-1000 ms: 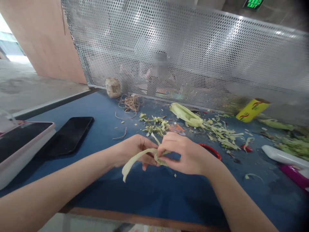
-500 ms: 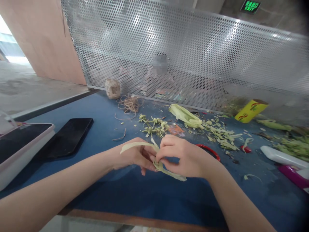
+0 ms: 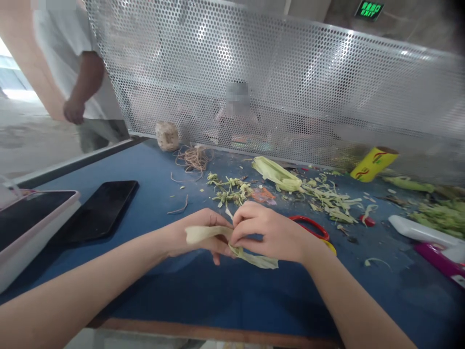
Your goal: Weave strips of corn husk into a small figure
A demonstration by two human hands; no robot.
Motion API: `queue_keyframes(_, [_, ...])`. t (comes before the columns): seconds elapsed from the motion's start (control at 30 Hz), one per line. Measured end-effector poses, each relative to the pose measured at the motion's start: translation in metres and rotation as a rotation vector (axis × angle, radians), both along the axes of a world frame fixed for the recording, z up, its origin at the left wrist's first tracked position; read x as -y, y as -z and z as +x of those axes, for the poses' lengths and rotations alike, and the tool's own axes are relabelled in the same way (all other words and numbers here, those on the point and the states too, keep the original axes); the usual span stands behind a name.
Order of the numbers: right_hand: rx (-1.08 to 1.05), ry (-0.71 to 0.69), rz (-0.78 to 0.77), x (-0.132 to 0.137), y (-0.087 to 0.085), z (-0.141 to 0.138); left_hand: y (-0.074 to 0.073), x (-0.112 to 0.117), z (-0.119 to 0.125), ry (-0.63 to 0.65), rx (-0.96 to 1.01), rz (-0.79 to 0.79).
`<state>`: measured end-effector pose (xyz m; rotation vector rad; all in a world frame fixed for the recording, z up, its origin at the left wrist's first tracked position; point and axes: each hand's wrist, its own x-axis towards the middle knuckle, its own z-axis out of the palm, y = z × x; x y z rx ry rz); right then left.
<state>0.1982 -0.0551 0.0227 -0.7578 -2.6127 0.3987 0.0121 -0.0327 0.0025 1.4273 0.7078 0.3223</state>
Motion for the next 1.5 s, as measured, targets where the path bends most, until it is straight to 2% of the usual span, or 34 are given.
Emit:
queue_keyframes(0.13, [-0.025, 0.024, 0.012, 0.001, -0.002, 0.002, -0.004, 0.002, 0.000, -0.029, 0.042, 0.008])
queue_keyframes(0.33, [-0.114, 0.047, -0.123, 0.003, -0.005, 0.005, -0.013, 0.001, -0.003, -0.052, 0.052, 0.034])
queue_keyframes(0.57, [-0.396, -0.037, -0.253, -0.006, 0.001, 0.004, -0.018, -0.001, -0.009, -0.164, 0.161, -0.029])
queue_keyframes(0.63, [-0.501, 0.049, -0.285, -0.007, 0.005, 0.003, -0.017, -0.001, -0.009, -0.172, 0.155, -0.060])
queue_keyframes(0.7, [-0.578, 0.200, -0.352, -0.008, 0.008, 0.003, -0.015, -0.001, -0.008, -0.174, 0.137, -0.052])
queue_keyframes(0.77, [-0.548, 0.330, -0.481, -0.008, 0.013, 0.002, -0.013, -0.001, -0.007, -0.185, 0.122, -0.045])
queue_keyframes(0.83, [-0.435, 0.370, -0.610, -0.008, 0.016, -0.001, -0.012, -0.001, -0.005, -0.229, 0.121, -0.058])
queue_keyframes(0.9, [-0.370, 0.338, -0.678, -0.007, 0.019, -0.006, -0.012, 0.000, -0.003, -0.298, 0.142, -0.073])
queue_keyframes(1.0, [-0.433, 0.299, -0.683, -0.005, 0.021, -0.014, -0.012, 0.000, -0.003, -0.363, 0.165, -0.028])
queue_keyframes(1.17, [-0.485, 0.268, -0.658, -0.005, 0.020, -0.021, -0.010, 0.000, -0.002, -0.408, 0.049, 0.022])
queue_keyframes(1.27, [-0.531, 0.290, -0.575, -0.007, 0.022, -0.022, -0.010, -0.001, -0.002, -0.463, 0.036, 0.024])
queue_keyframes(1.37, [-0.607, 0.322, -0.506, -0.010, 0.024, -0.023, -0.014, -0.003, -0.002, -0.469, -0.003, 0.096])
queue_keyframes(1.5, [-0.671, 0.335, -0.501, -0.010, 0.027, -0.026, -0.020, -0.005, -0.003, -0.496, -0.027, 0.170])
